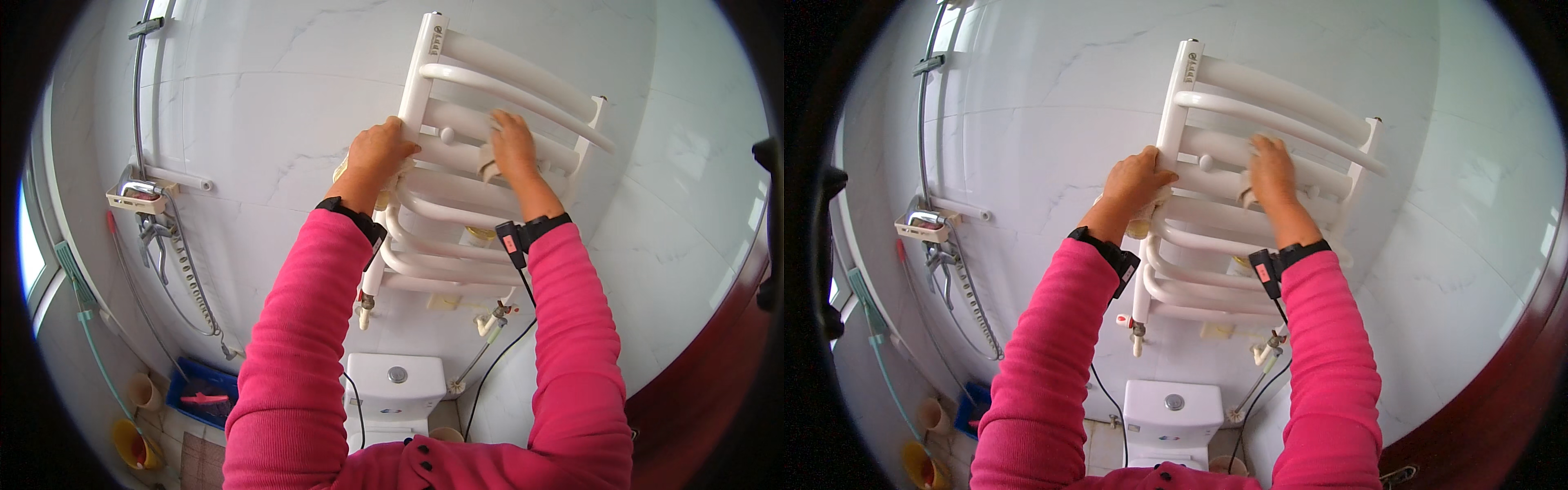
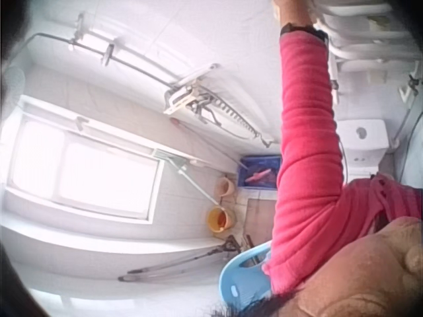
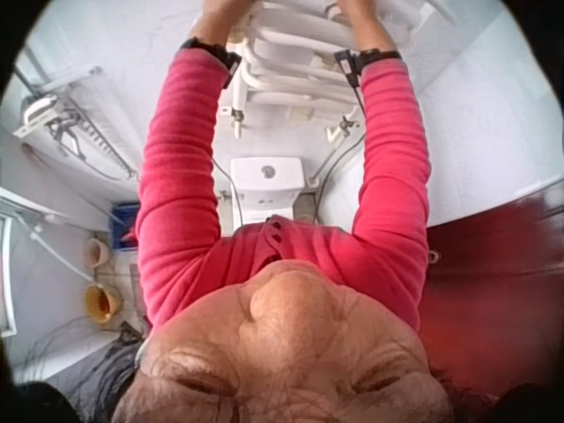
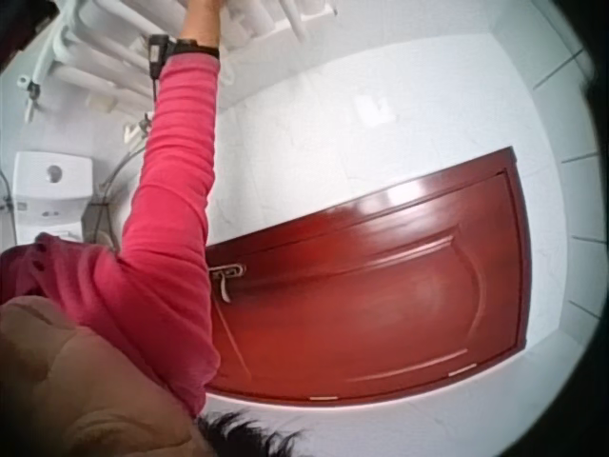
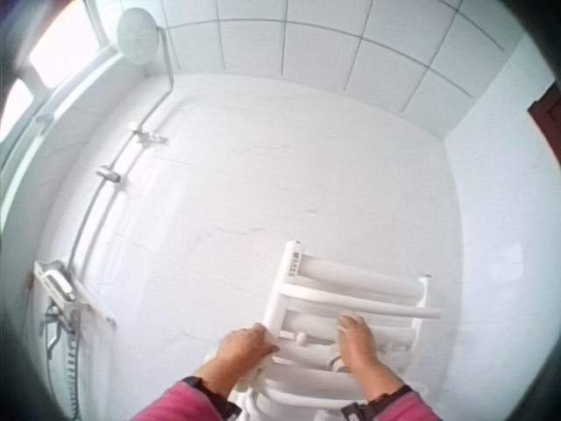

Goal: The person wipes the toilet tank and surrounding wall tiles with a cloth, then cleans a wall-mounted heated towel rack. The person uses a cloth to wipe surfaces in a bathroom setting.

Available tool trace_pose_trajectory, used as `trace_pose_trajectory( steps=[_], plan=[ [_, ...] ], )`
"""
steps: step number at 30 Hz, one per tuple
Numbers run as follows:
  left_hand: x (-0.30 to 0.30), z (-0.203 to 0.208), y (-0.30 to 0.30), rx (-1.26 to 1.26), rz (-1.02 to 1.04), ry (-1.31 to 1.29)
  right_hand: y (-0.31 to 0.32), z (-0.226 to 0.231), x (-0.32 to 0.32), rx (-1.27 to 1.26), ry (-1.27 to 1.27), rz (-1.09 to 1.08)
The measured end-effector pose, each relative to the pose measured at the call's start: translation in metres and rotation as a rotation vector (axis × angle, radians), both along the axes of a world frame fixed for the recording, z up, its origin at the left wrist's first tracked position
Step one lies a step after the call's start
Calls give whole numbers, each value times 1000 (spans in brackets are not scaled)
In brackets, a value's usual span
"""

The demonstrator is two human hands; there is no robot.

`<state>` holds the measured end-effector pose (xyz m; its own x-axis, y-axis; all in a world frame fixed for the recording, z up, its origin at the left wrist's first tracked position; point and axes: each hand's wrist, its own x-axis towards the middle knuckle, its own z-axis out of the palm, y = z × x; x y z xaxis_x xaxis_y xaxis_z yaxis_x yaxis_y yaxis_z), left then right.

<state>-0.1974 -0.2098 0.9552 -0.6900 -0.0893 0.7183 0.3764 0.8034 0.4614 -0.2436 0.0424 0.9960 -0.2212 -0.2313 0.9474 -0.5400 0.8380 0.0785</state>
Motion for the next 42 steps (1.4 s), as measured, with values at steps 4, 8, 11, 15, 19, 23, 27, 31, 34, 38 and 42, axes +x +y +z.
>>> trace_pose_trajectory(
  steps=[4,8,11,15,19,23,27,31,34,38,42],
  plan=[
    [-5,-3,-2,-20,-23,29,-57,6,2,145,-75,83],
    [-5,-5,-3,-44,-14,56,-89,5,23,252,18,31],
    [-3,0,-3,-41,-22,16,-83,3,31,197,-4,95],
    [0,3,2,-59,23,-23,-44,5,24,205,-49,90],
    [4,4,5,-80,68,-34,15,11,10,-223,-464,113],
    [6,5,7,-81,68,-41,78,17,-6,-124,-146,-115],
    [4,4,6,-75,42,-40,94,19,-18,-130,-102,-182],
    [1,4,5,-79,68,-48,52,22,-16,-44,-114,-137],
    [2,5,7,-68,89,-66,-13,16,-13,94,-4,87],
    [5,4,5,-60,77,-57,-42,23,-2,291,-29,231],
    [3,1,2,-57,43,-10,-10,36,8,-47,-315,25]
  ],
)
